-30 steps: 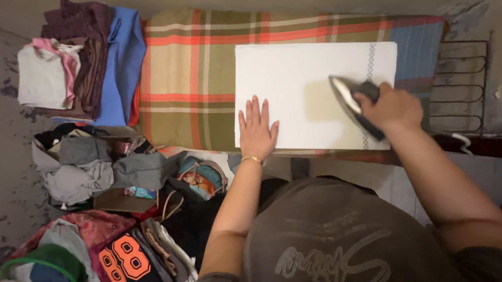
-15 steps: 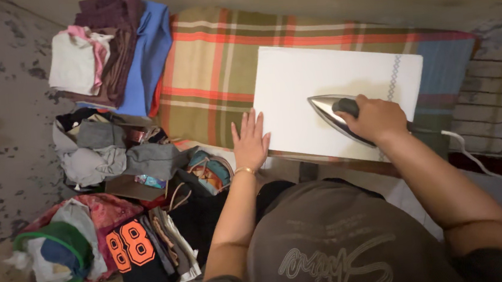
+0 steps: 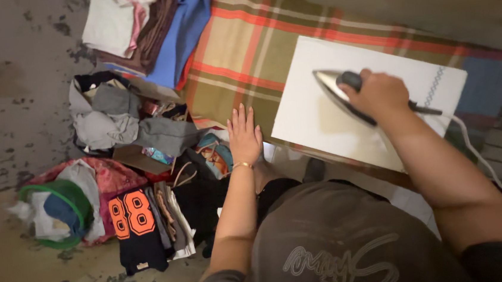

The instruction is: The person irons a white cloth on a plaid-covered ironing board. They repeatedly smooth the fabric with an iron, lift and reposition the cloth, and continue ironing different sections until the end of the clip.

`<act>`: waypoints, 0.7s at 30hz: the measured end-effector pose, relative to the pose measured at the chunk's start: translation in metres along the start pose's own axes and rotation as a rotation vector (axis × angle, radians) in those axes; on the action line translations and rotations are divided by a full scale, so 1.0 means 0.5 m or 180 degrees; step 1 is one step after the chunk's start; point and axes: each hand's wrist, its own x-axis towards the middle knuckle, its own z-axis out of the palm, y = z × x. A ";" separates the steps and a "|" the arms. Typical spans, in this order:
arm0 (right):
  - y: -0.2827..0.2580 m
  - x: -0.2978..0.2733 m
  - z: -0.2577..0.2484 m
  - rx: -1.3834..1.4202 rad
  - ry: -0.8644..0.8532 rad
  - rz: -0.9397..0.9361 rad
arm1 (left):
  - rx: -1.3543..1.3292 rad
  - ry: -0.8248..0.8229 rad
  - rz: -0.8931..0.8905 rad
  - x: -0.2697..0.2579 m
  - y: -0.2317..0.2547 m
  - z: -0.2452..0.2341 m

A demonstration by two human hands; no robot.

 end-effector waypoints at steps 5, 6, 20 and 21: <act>-0.048 -0.076 0.033 0.0035 -0.0091 -0.0525 | -0.0111 -0.0061 -0.0133 -0.005 -0.004 -0.013; -0.055 -0.079 0.037 0.0035 -0.0062 -0.0553 | -0.0092 -0.0075 -0.0124 -0.005 -0.004 -0.015; -0.063 0.082 0.001 0.0111 0.0208 0.0313 | -0.0047 -0.0298 -0.0107 -0.009 -0.016 -0.007; -0.064 0.073 0.002 0.0079 0.0142 0.0279 | -0.0032 -0.0290 -0.0110 -0.010 -0.015 -0.006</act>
